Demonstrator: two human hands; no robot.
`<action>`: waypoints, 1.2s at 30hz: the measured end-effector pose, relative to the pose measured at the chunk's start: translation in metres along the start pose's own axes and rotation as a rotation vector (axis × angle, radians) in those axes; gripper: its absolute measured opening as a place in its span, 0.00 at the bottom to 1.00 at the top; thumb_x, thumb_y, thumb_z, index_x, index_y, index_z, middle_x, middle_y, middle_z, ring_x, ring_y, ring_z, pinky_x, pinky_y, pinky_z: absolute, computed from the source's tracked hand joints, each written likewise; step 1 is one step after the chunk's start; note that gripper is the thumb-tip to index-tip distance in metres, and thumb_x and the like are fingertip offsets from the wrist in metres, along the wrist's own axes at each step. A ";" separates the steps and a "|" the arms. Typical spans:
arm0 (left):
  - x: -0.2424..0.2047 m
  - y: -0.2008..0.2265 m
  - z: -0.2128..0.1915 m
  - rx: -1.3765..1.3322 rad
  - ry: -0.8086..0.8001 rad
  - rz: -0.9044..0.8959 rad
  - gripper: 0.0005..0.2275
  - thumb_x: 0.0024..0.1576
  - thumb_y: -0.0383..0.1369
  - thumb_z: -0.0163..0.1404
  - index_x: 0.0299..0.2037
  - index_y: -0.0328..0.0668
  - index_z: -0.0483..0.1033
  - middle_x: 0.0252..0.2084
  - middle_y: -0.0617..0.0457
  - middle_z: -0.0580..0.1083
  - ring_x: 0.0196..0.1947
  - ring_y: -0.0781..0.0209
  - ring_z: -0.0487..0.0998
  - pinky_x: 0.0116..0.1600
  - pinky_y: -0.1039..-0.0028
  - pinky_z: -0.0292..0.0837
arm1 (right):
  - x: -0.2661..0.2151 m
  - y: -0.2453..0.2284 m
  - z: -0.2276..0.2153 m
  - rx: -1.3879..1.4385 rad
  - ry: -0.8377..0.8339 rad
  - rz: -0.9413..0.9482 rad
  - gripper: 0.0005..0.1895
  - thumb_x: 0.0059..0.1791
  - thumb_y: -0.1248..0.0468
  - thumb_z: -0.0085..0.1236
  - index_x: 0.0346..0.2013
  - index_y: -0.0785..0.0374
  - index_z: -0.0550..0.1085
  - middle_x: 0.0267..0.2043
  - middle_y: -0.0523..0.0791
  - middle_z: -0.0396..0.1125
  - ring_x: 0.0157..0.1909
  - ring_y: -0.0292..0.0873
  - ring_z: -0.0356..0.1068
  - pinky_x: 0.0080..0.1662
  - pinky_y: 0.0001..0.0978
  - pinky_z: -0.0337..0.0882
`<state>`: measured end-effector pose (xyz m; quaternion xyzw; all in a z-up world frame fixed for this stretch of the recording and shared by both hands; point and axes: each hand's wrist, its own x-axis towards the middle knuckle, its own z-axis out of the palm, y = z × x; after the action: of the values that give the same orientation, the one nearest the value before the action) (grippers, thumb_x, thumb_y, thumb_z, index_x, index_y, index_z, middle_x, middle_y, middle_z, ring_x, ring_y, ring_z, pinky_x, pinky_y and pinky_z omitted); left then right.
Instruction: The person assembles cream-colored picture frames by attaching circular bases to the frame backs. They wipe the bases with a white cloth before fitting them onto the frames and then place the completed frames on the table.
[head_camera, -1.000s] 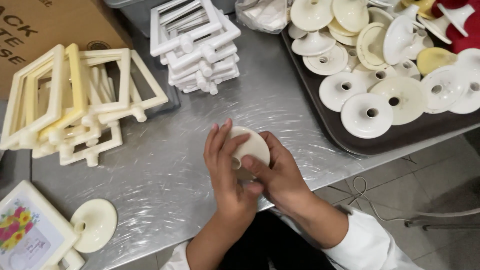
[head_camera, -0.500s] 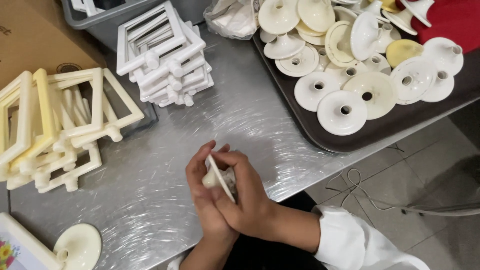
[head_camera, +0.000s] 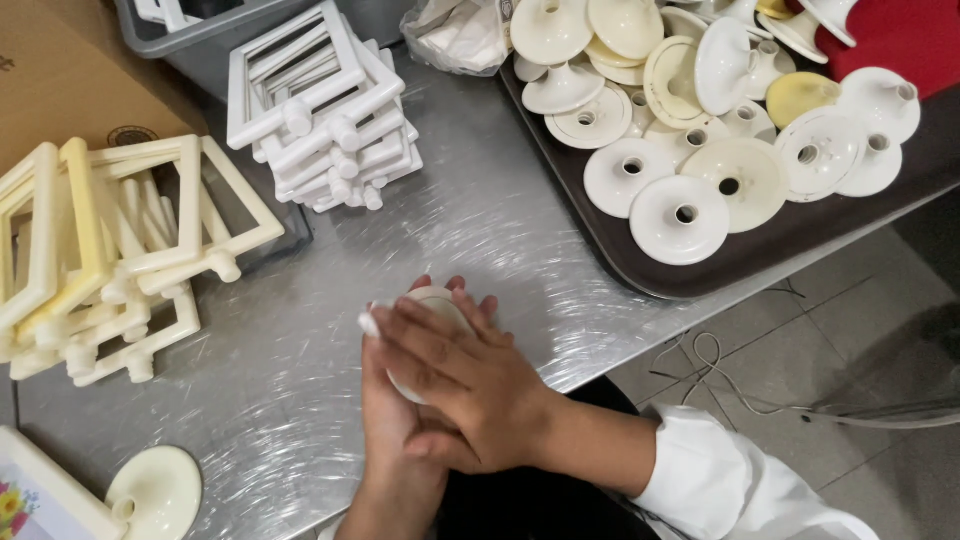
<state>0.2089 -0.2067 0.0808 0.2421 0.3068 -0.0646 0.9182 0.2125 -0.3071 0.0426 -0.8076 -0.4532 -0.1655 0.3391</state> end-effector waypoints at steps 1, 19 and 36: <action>0.005 -0.004 -0.011 0.000 0.001 -0.001 0.24 0.59 0.55 0.37 0.57 0.52 0.71 0.58 0.48 0.75 0.56 0.36 0.75 0.52 0.46 0.70 | 0.001 0.005 0.001 0.001 0.000 0.001 0.40 0.58 0.39 0.24 0.72 0.65 0.60 0.78 0.54 0.50 0.80 0.59 0.53 0.76 0.61 0.46; 0.028 -0.013 -0.040 -0.380 -0.532 0.066 0.23 0.65 0.49 0.41 0.61 0.42 0.69 0.60 0.28 0.71 0.63 0.33 0.70 0.72 0.52 0.61 | 0.002 -0.002 0.000 -0.070 0.183 0.017 0.20 0.57 0.75 0.39 0.63 0.72 0.69 0.69 0.58 0.61 0.74 0.61 0.61 0.76 0.59 0.54; 0.026 0.000 -0.051 -0.276 -0.395 -0.133 0.26 0.59 0.64 0.41 0.55 0.61 0.76 0.55 0.49 0.76 0.62 0.42 0.73 0.68 0.51 0.64 | -0.009 0.010 0.007 0.110 -0.057 -0.225 0.19 0.59 0.69 0.35 0.62 0.70 0.70 0.67 0.57 0.64 0.72 0.59 0.62 0.75 0.58 0.54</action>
<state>0.2024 -0.1815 0.0299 0.0763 0.1428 -0.1285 0.9784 0.2159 -0.3110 0.0287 -0.7363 -0.5586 -0.1546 0.3492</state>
